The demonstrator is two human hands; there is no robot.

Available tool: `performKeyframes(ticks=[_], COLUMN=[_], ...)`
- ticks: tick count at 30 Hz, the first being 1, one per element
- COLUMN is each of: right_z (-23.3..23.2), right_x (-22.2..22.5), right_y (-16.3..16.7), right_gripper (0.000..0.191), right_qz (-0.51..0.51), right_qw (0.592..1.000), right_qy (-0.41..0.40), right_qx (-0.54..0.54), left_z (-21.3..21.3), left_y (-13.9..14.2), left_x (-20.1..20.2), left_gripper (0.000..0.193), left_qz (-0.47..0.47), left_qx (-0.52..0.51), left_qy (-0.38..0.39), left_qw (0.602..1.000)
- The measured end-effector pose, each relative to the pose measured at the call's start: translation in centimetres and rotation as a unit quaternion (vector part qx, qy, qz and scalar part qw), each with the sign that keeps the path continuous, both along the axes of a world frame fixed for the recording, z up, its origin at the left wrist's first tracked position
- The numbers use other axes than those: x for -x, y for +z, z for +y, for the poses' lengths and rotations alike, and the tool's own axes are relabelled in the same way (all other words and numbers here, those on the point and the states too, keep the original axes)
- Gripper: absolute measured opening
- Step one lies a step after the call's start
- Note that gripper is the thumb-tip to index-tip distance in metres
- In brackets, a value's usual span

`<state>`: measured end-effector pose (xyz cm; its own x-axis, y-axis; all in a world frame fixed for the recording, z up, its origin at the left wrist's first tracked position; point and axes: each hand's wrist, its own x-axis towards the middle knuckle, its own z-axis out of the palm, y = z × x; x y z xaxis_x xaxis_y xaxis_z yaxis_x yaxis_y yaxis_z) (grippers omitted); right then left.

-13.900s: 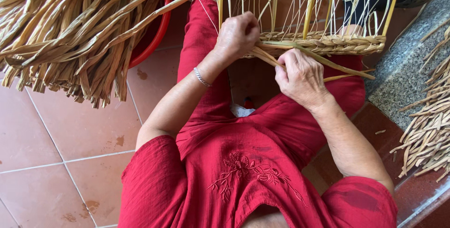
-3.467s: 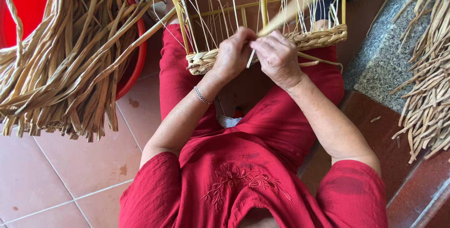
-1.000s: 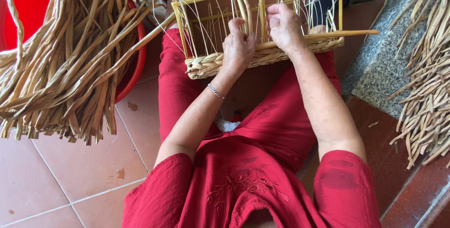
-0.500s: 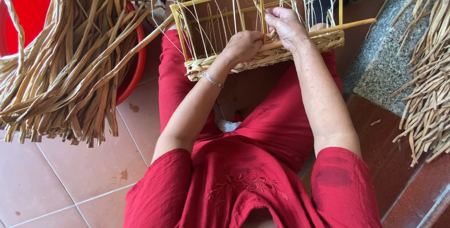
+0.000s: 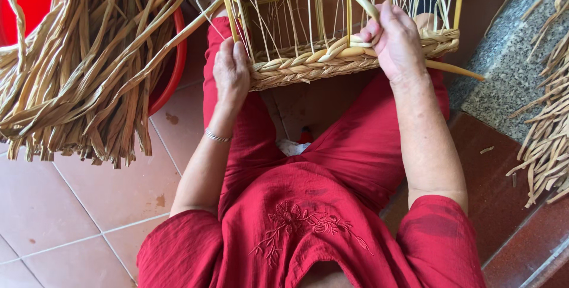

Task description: The person sits on the floor weaving a basket from dried straw strips around a bamboo frame, threading and tightening strips over the woven base and up the upright stakes, working the basket on their lap and reaching to a pile of material beside them.

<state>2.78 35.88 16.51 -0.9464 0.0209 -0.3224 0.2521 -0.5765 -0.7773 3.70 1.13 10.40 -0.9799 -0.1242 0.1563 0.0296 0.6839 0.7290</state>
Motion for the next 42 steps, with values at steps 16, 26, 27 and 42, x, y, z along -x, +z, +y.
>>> performKeyframes(ticks=[16,26,27,42], right_z=[-5.0,-5.9,-5.8,-0.7], right_x=[-8.5,-12.3,-12.4,-16.0], right_y=[-2.9,-1.7,-1.4,0.0], right_gripper=[0.023,0.027,0.027,0.037], right_qz=[-0.001,0.039,0.036,0.129], right_qw=[0.977,0.998,0.998,0.968], right_qy=[-0.097,-0.042,-0.045,-0.139], right_qx=[0.192,0.021,0.028,0.165], left_z=[-4.0,-4.6,-4.6,3.8], left_y=[-2.4,-2.2,-2.4,6.8], left_x=[4.5,4.8,4.8,1.7], left_gripper=[0.012,0.014,0.014,0.033], left_qz=[0.08,-0.006,-0.027,0.232], left_qx=[-0.154,-0.177,-0.18,-0.004], left_qy=[-0.046,0.002,0.018,-0.162], left_qw=[0.984,0.984,0.983,0.959])
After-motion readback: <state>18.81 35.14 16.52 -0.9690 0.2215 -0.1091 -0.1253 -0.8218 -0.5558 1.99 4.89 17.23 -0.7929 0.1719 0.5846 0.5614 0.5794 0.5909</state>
